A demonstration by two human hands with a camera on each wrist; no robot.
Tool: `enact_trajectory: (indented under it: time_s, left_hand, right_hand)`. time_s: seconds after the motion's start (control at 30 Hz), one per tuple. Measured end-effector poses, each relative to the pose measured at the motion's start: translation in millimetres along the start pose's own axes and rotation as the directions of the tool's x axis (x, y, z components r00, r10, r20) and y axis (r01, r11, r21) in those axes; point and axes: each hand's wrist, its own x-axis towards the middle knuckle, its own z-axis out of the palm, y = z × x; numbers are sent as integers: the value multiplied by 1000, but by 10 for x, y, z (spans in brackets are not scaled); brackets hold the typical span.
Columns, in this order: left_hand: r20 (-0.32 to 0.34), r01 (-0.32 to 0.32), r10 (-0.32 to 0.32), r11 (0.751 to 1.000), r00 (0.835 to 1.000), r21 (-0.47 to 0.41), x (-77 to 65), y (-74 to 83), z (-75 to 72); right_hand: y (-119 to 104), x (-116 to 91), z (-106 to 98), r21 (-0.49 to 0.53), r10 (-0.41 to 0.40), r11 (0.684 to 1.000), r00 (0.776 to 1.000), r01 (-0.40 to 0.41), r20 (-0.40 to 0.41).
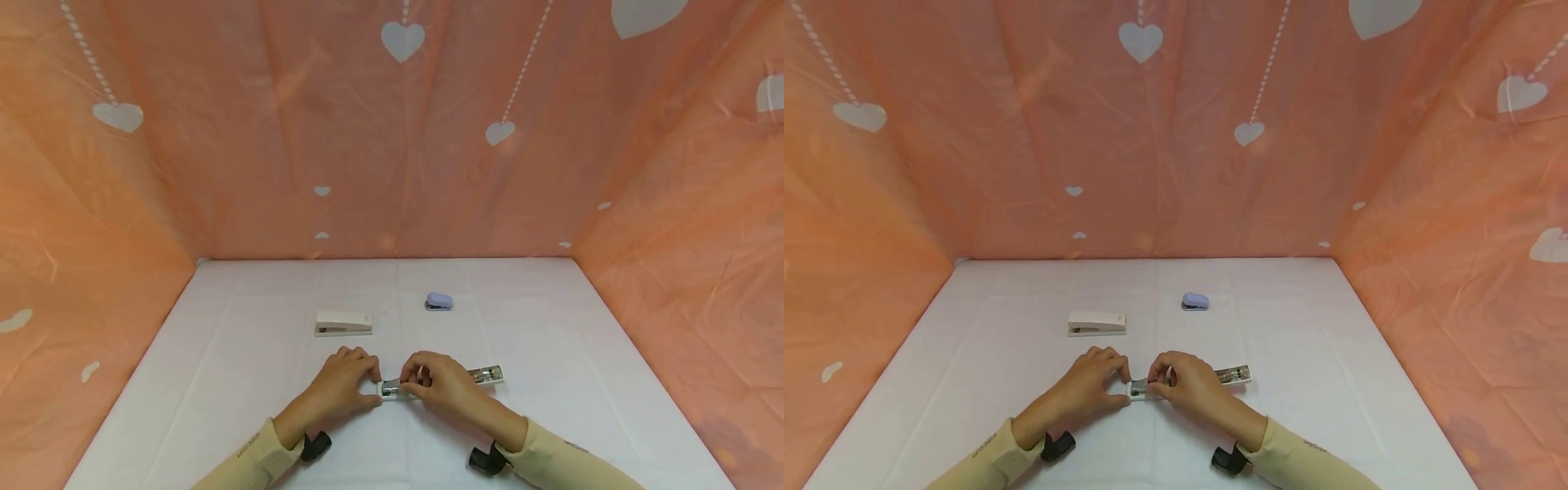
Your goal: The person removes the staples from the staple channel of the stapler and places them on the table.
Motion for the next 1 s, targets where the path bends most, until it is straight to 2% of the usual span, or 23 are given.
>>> enact_trajectory:
  time_s: [0.37, 0.63, 1.0]
  left_hand:
    - [-19, -20, 20, 1000, 1000, 4, -24, 4, 24]
    - [-12, -12, 12, 1000, 1000, 11, 4, -3, 11]
    - [-11, -5, 5, 1000, 1000, 12, -17, -1, 11]
  right_hand:
    - [10, 1, 28, -34, -15, 999, 1000, 15, 1]
    - [15, 13, 22, -78, -43, 996, 999, 43, -2]
    - [43, -51, 0, -2, -73, 997, 997, 73, -22]
